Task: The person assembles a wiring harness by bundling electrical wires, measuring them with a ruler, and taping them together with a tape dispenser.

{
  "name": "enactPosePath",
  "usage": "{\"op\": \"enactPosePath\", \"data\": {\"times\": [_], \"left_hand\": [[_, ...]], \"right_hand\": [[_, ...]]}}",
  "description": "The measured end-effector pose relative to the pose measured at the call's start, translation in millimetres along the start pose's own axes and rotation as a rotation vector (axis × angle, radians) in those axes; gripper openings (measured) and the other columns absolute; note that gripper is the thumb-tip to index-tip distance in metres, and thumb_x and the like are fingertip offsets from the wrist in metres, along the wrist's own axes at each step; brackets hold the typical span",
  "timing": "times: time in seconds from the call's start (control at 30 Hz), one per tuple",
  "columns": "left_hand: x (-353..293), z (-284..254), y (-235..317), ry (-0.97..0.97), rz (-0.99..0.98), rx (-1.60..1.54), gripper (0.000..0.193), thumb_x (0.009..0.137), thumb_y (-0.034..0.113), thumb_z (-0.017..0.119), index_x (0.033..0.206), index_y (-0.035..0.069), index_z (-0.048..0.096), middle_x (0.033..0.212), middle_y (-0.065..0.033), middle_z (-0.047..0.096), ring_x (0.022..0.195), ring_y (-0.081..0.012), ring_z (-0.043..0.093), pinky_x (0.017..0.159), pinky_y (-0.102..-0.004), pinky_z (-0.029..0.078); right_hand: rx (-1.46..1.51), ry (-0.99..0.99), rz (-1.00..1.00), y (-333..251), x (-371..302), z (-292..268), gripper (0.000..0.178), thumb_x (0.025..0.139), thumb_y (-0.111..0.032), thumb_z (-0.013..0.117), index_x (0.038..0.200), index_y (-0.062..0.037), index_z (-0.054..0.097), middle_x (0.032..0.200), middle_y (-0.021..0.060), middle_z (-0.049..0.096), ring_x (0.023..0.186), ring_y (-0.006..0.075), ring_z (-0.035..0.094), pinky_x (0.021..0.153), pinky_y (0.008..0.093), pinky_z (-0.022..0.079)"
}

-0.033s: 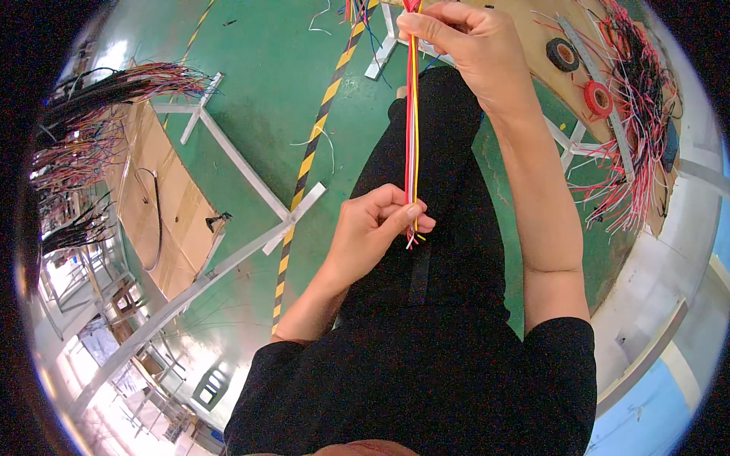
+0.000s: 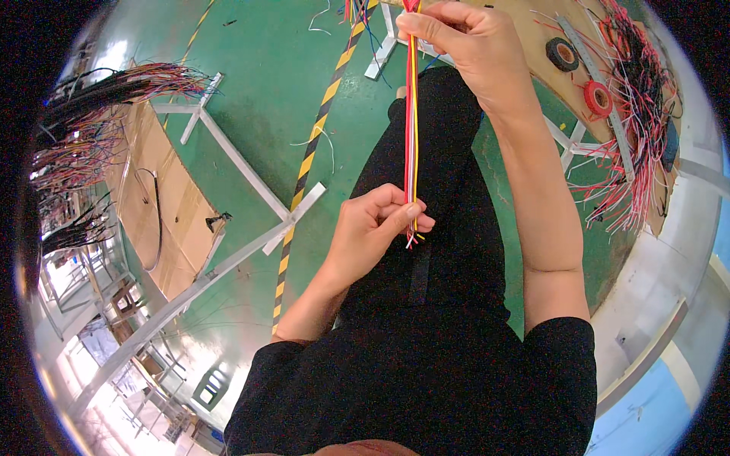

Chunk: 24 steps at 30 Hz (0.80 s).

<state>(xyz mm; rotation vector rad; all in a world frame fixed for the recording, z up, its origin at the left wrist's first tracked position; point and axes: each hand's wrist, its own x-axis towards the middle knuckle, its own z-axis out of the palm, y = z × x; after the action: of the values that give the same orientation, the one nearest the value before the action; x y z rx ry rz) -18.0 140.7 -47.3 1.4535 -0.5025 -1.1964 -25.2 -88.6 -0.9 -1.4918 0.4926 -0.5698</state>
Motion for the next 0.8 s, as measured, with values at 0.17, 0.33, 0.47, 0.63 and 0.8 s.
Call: {"op": "enactPosePath", "data": {"times": [0.17,0.33,0.47,0.63,0.8], "left_hand": [[2.5,1.3,2.1,0.014,0.028,0.059,0.018,0.093,0.013,0.058,0.084,-0.003,0.06,0.075,-0.0092,0.071,0.066,-0.0083,0.066,0.06,-0.023,0.051],[3.1,3.7,5.6,0.052,0.055,0.08,0.019,0.094,0.013,0.056,0.084,-0.004,0.06,0.073,-0.0086,0.071,0.065,-0.0081,0.065,0.06,-0.0229,0.05],[11.5,0.3,-0.9,-0.024,0.036,0.055,0.017,0.095,0.013,0.056,0.094,-0.003,0.062,0.082,-0.0098,0.071,0.073,-0.0084,0.066,0.066,-0.0226,0.051],[44.8,-3.8,38.4,0.048,0.321,-0.216,0.028,0.1,0.016,0.046,0.116,-0.005,0.055,0.098,-0.0107,0.068,0.092,-0.0173,0.065,0.081,-0.0276,0.051],[57.6,-14.7,70.8,0.027,0.329,-0.239,0.032,0.101,0.019,0.043,0.114,-0.008,0.055,0.1,-0.0174,0.066,0.09,-0.0232,0.067,0.081,-0.0313,0.053]], "right_hand": [[-0.026,0.018,0.013,-2.1,0.6,-3.3,0.014,0.086,-0.01,0.067,0.084,0.0044,0.067,0.072,0.0004,0.061,0.063,0.0056,0.051,0.058,0.0186,0.039],[-0.003,0.036,0.003,-1.0,2.4,-3.3,0.015,0.086,-0.01,0.067,0.083,0.0047,0.068,0.074,0.0018,0.064,0.065,0.0065,0.055,0.06,0.019,0.042],[-0.109,-0.031,-0.069,13.4,2.5,-5.0,0.019,0.086,-0.02,0.069,0.081,-0.0012,0.07,0.076,-0.0003,0.063,0.071,0.0057,0.052,0.067,0.0219,0.04],[-0.248,-0.1,-0.1,3.0,-16.7,15.9,0.017,0.085,-0.013,0.069,0.077,0.0021,0.067,0.073,0.0002,0.06,0.068,0.006,0.053,0.064,0.0221,0.041],[-0.158,-0.102,-0.128,-6.9,-23.6,22.8,0.016,0.084,-0.01,0.069,0.078,0.004,0.067,0.072,0.0006,0.059,0.063,0.0057,0.051,0.055,0.0202,0.038]]}}
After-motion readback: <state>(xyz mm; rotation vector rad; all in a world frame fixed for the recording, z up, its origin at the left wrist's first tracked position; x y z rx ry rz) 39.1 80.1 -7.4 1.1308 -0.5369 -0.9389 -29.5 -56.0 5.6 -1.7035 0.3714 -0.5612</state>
